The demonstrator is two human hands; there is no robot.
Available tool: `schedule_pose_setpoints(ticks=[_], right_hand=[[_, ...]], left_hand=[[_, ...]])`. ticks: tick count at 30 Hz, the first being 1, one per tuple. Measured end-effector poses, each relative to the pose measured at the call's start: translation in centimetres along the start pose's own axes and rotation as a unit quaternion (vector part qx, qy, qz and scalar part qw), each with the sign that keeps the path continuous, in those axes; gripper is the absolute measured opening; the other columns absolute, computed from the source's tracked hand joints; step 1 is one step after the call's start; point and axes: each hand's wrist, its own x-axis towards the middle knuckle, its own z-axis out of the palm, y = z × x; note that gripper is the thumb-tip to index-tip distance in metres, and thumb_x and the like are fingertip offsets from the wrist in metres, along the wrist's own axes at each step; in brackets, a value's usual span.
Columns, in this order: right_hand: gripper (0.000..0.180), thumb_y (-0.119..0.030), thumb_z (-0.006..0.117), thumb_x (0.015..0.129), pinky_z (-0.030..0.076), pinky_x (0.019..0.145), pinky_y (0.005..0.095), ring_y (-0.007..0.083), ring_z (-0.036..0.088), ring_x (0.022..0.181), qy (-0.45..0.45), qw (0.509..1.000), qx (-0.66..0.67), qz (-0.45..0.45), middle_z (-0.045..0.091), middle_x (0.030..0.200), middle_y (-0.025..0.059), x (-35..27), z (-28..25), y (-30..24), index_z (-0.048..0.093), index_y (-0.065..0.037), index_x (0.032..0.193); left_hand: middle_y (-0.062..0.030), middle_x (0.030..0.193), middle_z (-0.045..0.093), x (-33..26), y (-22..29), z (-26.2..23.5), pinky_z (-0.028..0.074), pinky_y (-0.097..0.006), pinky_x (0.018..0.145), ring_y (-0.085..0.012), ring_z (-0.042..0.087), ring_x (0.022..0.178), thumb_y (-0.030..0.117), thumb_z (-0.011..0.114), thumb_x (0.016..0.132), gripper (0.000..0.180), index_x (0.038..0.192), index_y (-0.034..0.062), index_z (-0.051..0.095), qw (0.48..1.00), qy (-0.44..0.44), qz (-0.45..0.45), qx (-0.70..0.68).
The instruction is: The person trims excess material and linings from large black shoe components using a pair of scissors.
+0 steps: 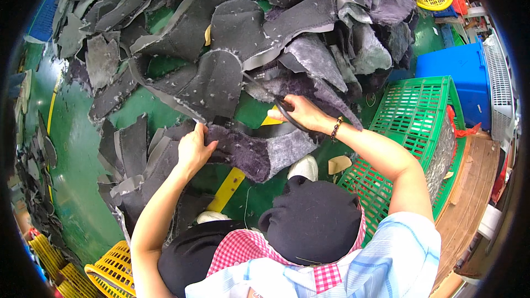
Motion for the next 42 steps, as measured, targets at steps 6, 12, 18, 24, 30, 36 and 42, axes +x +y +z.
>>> schedule_pose_setpoints(ticks=[6, 12, 18, 24, 30, 36, 42], right_hand=[[0.050, -0.053, 0.065, 0.083, 0.043, 0.049, 0.0233, 0.0062, 0.049, 0.055, 0.104, 0.976, 0.159, 0.109, 0.047, 0.062, -0.0030, 2.7, -0.8, -1.8, 0.047, -0.008, 0.070], [0.032, -0.027, 0.078, 0.078, 0.040, 0.041, 0.0238, 0.0067, 0.050, 0.046, 0.306, 0.919, 0.222, 0.109, 0.056, 0.060, -0.0010, 14.0, 2.4, -1.0, 0.054, -0.006, 0.072], [0.031, -0.024, 0.077, 0.079, 0.041, 0.044, 0.0244, 0.0078, 0.052, 0.050, 0.266, 0.942, 0.200, -0.038, 0.059, 0.067, 0.0022, 12.7, 1.0, -0.3, 0.054, -0.002, 0.082], [0.041, -0.029, 0.081, 0.069, 0.045, 0.059, 0.0331, 0.0179, 0.060, 0.067, 0.002, 0.997, -0.040, -0.072, 0.059, 0.070, 0.0096, 3.4, 3.7, -0.8, 0.051, -0.004, 0.082], [0.041, -0.025, 0.080, 0.068, 0.046, 0.066, 0.0386, 0.0293, 0.064, 0.075, 0.031, 0.998, -0.047, 0.002, 0.063, 0.079, 0.0159, 6.9, 10.2, 1.2, 0.053, -0.001, 0.085], [0.032, -0.005, 0.077, 0.069, 0.043, 0.060, 0.0266, 0.0062, 0.048, 0.067, -0.072, 0.986, 0.105, -0.104, 0.053, 0.074, -0.0001, 3.0, 11.2, -2.5, 0.050, -0.001, 0.086], [0.026, -0.002, 0.070, 0.073, 0.043, 0.054, 0.0275, 0.0074, 0.049, 0.061, -0.133, 0.968, 0.133, -0.165, 0.052, 0.071, 0.0003, -2.5, 13.2, -6.3, 0.050, -0.003, 0.091]], left_hand=[[-0.0111, 0.099, 0.062, 1.8, 0.8, -1.5, 0.047, -0.039, 0.079, -0.0278, 0.059, 0.097, 0.025, 0.075, 0.073, 0.040, 0.099, 0.0034, 0.054, 0.985, 0.070, 0.054, 0.151], [-0.0135, 0.146, 0.034, 4.7, -0.2, 1.0, 0.030, -0.050, 0.108, -0.0424, 0.031, 0.132, 0.035, 0.074, 0.073, 0.073, 0.136, 0.0186, 0.042, 0.983, -0.015, 0.109, 0.147], [-0.0114, 0.112, 0.056, -0.6, -2.6, 0.2, 0.043, -0.043, 0.087, -0.0315, 0.053, 0.107, 0.016, 0.072, 0.075, 0.039, 0.108, 0.0058, 0.055, 0.962, 0.203, 0.152, 0.098], [-0.0174, 0.070, 0.066, -4.8, -2.7, 3.3, 0.052, -0.043, 0.067, -0.0350, 0.066, 0.071, 0.047, 0.067, 0.080, 0.045, 0.078, 0.0017, 0.066, 0.975, -0.040, -0.143, -0.168], [-0.0153, 0.097, 0.058, -4.1, -1.6, 1.9, 0.046, -0.039, 0.081, -0.0333, 0.056, 0.093, 0.024, 0.077, 0.071, 0.040, 0.099, 0.0034, 0.056, 0.965, 0.255, 0.040, -0.046], [-0.0143, 0.094, 0.059, -2.6, -2.4, 1.7, 0.047, -0.038, 0.080, -0.0296, 0.058, 0.089, 0.033, 0.075, 0.075, 0.045, 0.100, 0.0010, 0.058, 0.982, 0.175, -0.027, -0.069], [-0.0204, 0.102, 0.059, -5.3, 0.2, 1.9, 0.047, -0.038, 0.085, -0.0314, 0.060, 0.096, 0.062, 0.065, 0.076, 0.071, 0.102, -0.0047, 0.062, 0.923, 0.055, -0.170, -0.341]])
